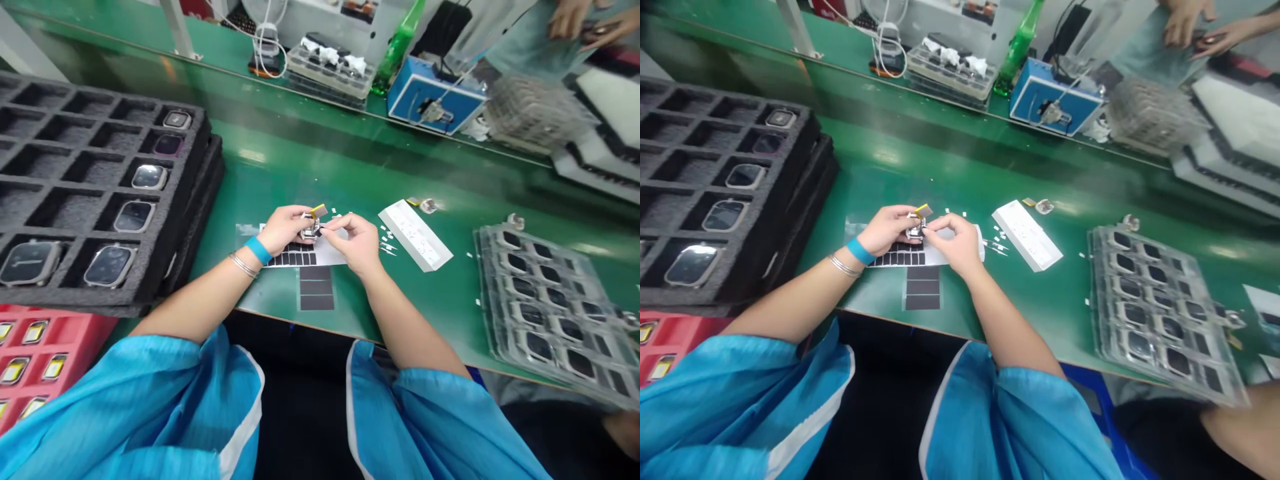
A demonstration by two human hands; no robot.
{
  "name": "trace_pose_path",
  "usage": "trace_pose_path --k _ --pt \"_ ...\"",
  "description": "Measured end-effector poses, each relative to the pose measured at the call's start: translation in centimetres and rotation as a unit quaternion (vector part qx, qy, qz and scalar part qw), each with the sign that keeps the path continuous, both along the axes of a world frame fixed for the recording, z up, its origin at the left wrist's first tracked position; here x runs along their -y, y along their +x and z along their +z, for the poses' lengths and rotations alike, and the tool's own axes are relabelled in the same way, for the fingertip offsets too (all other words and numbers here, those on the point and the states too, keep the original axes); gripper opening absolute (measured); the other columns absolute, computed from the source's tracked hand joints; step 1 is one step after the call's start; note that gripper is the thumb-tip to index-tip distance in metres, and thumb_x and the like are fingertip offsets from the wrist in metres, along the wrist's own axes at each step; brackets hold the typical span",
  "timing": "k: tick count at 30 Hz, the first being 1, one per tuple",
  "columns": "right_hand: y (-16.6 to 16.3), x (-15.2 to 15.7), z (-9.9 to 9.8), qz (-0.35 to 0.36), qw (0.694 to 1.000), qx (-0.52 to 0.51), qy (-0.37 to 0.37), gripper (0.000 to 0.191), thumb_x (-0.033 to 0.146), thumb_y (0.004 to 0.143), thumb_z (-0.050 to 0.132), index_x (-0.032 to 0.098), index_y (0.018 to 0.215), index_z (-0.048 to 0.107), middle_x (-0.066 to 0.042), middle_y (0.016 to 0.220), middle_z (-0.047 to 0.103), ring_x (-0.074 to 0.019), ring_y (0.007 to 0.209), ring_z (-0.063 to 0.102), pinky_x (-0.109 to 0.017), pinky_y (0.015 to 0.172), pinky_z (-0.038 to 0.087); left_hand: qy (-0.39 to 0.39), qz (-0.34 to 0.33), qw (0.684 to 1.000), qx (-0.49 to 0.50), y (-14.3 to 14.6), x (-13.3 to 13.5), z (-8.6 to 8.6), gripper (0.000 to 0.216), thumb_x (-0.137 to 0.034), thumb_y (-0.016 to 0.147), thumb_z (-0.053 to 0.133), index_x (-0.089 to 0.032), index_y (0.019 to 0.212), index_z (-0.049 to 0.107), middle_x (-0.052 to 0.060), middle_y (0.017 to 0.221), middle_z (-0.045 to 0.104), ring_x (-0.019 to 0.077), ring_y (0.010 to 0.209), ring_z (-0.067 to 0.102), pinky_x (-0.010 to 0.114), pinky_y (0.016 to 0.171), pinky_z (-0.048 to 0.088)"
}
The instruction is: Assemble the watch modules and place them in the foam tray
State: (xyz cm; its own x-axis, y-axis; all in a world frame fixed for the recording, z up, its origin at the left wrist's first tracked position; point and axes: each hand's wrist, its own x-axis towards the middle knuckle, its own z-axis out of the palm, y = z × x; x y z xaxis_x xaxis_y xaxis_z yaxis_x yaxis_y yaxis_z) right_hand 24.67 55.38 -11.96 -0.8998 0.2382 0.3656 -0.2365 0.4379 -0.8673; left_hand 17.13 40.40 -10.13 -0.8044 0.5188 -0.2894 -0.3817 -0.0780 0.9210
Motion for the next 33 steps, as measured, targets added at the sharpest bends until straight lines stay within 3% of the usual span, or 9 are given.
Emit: trace_pose_path --k 10,15,19,21,23,27,33 --pt "-0.2 0.4 0.4 0.048 0.999 0.001 0.022 0.016 0.024 0.077 0.067 0.022 0.083 0.053 0.001 0.082 0.064 -0.0147 0.077 0.062 -0.033 0.079 0.050 -0.013 -0.039 0.999 -0.004 0.2 -0.1 -0.1 0.017 -0.010 0.075 0.064 -0.012 0.090 0.071 0.003 0.081 0.066 0.0103 0.065 0.061 0.022 0.055 0.058" --pt "0.0 0.9 0.3 0.033 0.988 0.002 0.151 0.010 0.020 0.079 0.062 0.023 0.083 0.054 0.000 0.083 0.065 -0.0187 0.081 0.061 -0.039 0.088 0.047 -0.010 -0.035 0.999 0.008 0.4 -0.2 0.0 0.013 -0.008 0.076 0.062 -0.011 0.086 0.070 0.003 0.076 0.064 0.0109 0.065 0.062 0.022 0.055 0.057" --pt "0.2 1.2 0.4 -0.033 0.970 -0.019 0.241 0.015 0.023 0.078 0.066 0.024 0.091 0.060 -0.006 0.097 0.065 -0.0264 0.101 0.057 -0.046 0.097 0.042 -0.001 -0.019 1.000 0.013 0.3 -0.1 -0.3 0.016 -0.007 0.075 0.063 -0.012 0.088 0.070 0.002 0.075 0.063 0.0108 0.065 0.061 0.022 0.055 0.058" --pt "0.0 0.9 0.3 -0.073 0.975 -0.030 0.207 0.034 0.029 0.073 0.073 0.024 0.105 0.060 -0.010 0.114 0.060 -0.0287 0.111 0.054 -0.047 0.098 0.043 0.001 -0.018 1.000 0.011 0.3 0.0 -0.4 0.016 -0.007 0.075 0.062 -0.012 0.087 0.070 0.002 0.077 0.063 0.0101 0.064 0.060 0.023 0.055 0.058" --pt "-0.4 0.3 -0.2 -0.066 0.990 -0.018 0.123 0.043 0.037 0.073 0.074 0.023 0.111 0.059 -0.011 0.120 0.058 -0.0269 0.111 0.055 -0.044 0.096 0.046 0.004 -0.029 1.000 0.008 0.3 0.0 -0.3 0.015 -0.008 0.075 0.063 -0.012 0.087 0.070 0.003 0.080 0.063 0.0104 0.066 0.060 0.023 0.055 0.058" --pt "-1.1 -0.5 -1.1 -0.016 0.999 0.034 -0.005 0.022 0.043 0.085 0.061 0.021 0.091 0.062 -0.005 0.098 0.068 -0.0195 0.095 0.064 -0.037 0.089 0.050 0.016 -0.060 0.997 0.035 0.2 0.2 0.0 0.013 -0.008 0.074 0.063 -0.012 0.085 0.069 0.004 0.081 0.064 0.0124 0.072 0.062 0.027 0.062 0.060" --pt "-0.5 0.1 -0.3 -0.074 0.993 -0.026 0.084 0.012 0.034 0.088 0.058 0.023 0.087 0.061 -0.004 0.095 0.070 -0.0198 0.096 0.063 -0.038 0.091 0.048 0.050 -0.102 0.991 0.069 0.3 0.1 0.1 0.035 0.002 0.067 0.062 -0.013 0.098 0.066 0.003 0.083 0.067 0.0123 0.073 0.066 0.027 0.070 0.059"
